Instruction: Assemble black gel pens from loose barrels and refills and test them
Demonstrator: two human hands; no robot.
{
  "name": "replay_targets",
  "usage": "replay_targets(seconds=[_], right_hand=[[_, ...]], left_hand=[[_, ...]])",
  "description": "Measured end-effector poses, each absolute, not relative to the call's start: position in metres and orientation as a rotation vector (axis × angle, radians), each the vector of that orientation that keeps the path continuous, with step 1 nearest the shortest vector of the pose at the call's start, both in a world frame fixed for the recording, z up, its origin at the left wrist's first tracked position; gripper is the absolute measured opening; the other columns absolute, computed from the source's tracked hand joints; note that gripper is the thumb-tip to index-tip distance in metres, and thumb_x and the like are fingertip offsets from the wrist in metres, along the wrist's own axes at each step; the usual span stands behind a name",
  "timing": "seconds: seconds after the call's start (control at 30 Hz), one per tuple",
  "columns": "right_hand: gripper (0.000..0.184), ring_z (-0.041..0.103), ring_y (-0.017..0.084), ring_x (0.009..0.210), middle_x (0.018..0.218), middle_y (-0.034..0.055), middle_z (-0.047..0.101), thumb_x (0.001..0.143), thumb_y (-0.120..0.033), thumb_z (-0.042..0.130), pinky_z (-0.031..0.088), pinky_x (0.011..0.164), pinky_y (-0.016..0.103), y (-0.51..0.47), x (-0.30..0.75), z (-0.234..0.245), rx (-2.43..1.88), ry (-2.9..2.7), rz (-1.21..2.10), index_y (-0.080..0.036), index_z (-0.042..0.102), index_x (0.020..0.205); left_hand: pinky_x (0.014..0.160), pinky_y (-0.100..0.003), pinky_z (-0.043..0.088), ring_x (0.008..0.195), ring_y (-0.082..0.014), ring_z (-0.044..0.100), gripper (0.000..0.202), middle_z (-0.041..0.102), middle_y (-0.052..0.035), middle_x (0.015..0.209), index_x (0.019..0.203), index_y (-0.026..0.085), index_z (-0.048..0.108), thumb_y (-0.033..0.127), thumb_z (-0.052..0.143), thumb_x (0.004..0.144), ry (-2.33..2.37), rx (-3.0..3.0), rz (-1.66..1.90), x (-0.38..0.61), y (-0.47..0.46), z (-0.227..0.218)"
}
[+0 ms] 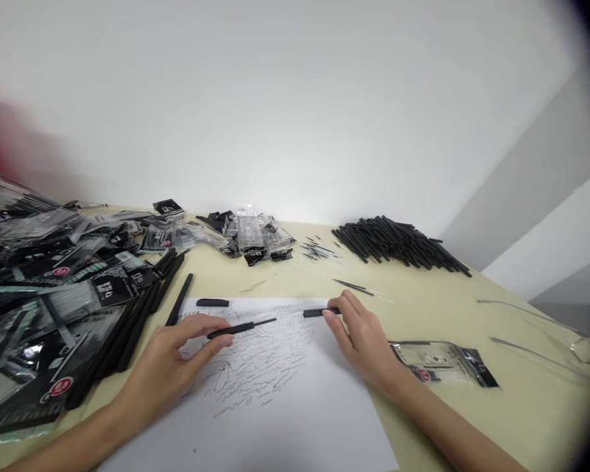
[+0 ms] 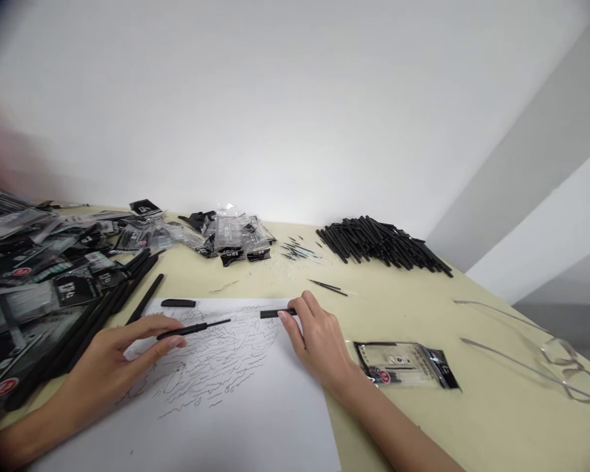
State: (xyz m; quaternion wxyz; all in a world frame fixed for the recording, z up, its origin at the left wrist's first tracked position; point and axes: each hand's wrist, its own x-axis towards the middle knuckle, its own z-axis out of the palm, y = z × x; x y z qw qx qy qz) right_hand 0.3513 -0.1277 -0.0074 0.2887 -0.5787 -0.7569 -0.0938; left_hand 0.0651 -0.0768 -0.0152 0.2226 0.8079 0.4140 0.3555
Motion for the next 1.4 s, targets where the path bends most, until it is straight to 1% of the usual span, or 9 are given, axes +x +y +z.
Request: replay_targets(seconds=[0.07, 0.2, 0.33, 0.5, 0.67, 0.87, 1.03, 1.17, 1.4], right_hand=[[0.022, 0.048, 0.013, 0.056, 0.077, 0.0023, 0.049, 0.095, -0.029, 0.031, 0.037, 0.051, 0.024, -0.128, 0.351, -0.007, -1.547, -2.023, -0.256, -0.018, 0.047, 0.084], [0.023, 0.048, 0.013, 0.055, 0.077, 0.0025, 0.049, 0.095, -0.029, 0.031, 0.037, 0.051, 0.024, -0.128, 0.351, -0.008, -1.545, -2.024, -0.256, -0.018, 0.047, 0.084], [0.023, 0.048, 0.013, 0.056, 0.078, 0.0026, 0.049, 0.095, -0.03, 0.03, 0.037, 0.052, 0.025, -0.128, 0.35, -0.008, -1.559, -2.03, -0.234, -0.018, 0.047, 0.085], [0.025, 0.05, 0.015, 0.062, 0.079, 0.0032, 0.048, 0.095, -0.032, 0.028, 0.039, 0.056, 0.026, -0.129, 0.349, -0.008, -1.552, -2.073, -0.189, -0.018, 0.047, 0.088], [0.025, 0.05, 0.015, 0.063, 0.083, 0.0041, 0.048, 0.096, -0.032, 0.027, 0.039, 0.057, 0.027, -0.131, 0.347, -0.01, -1.536, -2.146, -0.156, -0.017, 0.047, 0.092], [0.026, 0.049, 0.015, 0.061, 0.084, 0.0044, 0.049, 0.096, -0.032, 0.025, 0.04, 0.055, 0.026, -0.131, 0.345, -0.011, -1.502, -2.19, -0.143, -0.018, 0.046, 0.093], [0.024, 0.051, 0.016, 0.066, 0.086, 0.0049, 0.049, 0.096, -0.032, 0.024, 0.041, 0.056, 0.026, -0.133, 0.343, -0.012, -1.468, -2.247, -0.117, -0.018, 0.044, 0.098], [0.023, 0.05, 0.017, 0.069, 0.087, 0.0053, 0.048, 0.096, -0.031, 0.024, 0.042, 0.058, 0.027, -0.133, 0.343, -0.013, -1.448, -2.297, -0.086, -0.018, 0.043, 0.101], [0.024, 0.051, 0.017, 0.07, 0.086, 0.005, 0.048, 0.097, -0.032, 0.023, 0.042, 0.059, 0.027, -0.133, 0.341, -0.014, -1.451, -2.347, -0.067, -0.019, 0.043, 0.1]], left_hand=[[0.059, -0.02, 0.054, 0.079, -0.0188, 0.066, 0.022, 0.071, -0.0021, 0.085, 0.083, 0.021, 0.067, 0.041, 0.058, 0.077, 1.143, 2.239, 0.988, 0.066, -0.077, -0.015], [0.053, -0.017, 0.053, 0.079, -0.0185, 0.065, 0.024, 0.07, -0.0019, 0.084, 0.083, 0.022, 0.067, 0.042, 0.057, 0.077, 1.158, 2.216, 0.959, 0.067, -0.078, -0.015], [0.063, -0.02, 0.054, 0.077, -0.0171, 0.065, 0.021, 0.07, -0.0012, 0.083, 0.084, 0.022, 0.067, 0.04, 0.058, 0.077, 1.129, 2.252, 0.984, 0.066, -0.078, -0.016], [0.062, -0.021, 0.054, 0.077, -0.0173, 0.065, 0.021, 0.07, -0.0016, 0.083, 0.084, 0.022, 0.067, 0.039, 0.057, 0.078, 1.116, 2.281, 0.964, 0.066, -0.077, -0.015], [0.07, -0.023, 0.053, 0.075, -0.0163, 0.066, 0.02, 0.07, -0.0007, 0.083, 0.086, 0.022, 0.067, 0.037, 0.058, 0.078, 1.094, 2.319, 0.948, 0.067, -0.076, -0.015], [0.069, -0.023, 0.052, 0.079, -0.0164, 0.064, 0.02, 0.069, -0.0008, 0.086, 0.088, 0.022, 0.065, 0.038, 0.056, 0.079, 1.092, 2.292, 0.904, 0.065, -0.076, -0.019], [0.072, -0.024, 0.049, 0.081, -0.0164, 0.063, 0.019, 0.068, -0.0003, 0.085, 0.088, 0.023, 0.065, 0.038, 0.056, 0.08, 1.067, 2.287, 0.9, 0.065, -0.075, -0.02], [0.071, -0.025, 0.049, 0.08, -0.0171, 0.062, 0.021, 0.068, -0.0011, 0.086, 0.088, 0.022, 0.064, 0.039, 0.055, 0.08, 1.07, 2.292, 0.857, 0.064, -0.075, -0.021], [0.073, -0.025, 0.048, 0.082, -0.0165, 0.061, 0.019, 0.067, -0.0008, 0.087, 0.09, 0.022, 0.064, 0.037, 0.055, 0.08, 1.05, 2.293, 0.836, 0.064, -0.076, -0.021]])
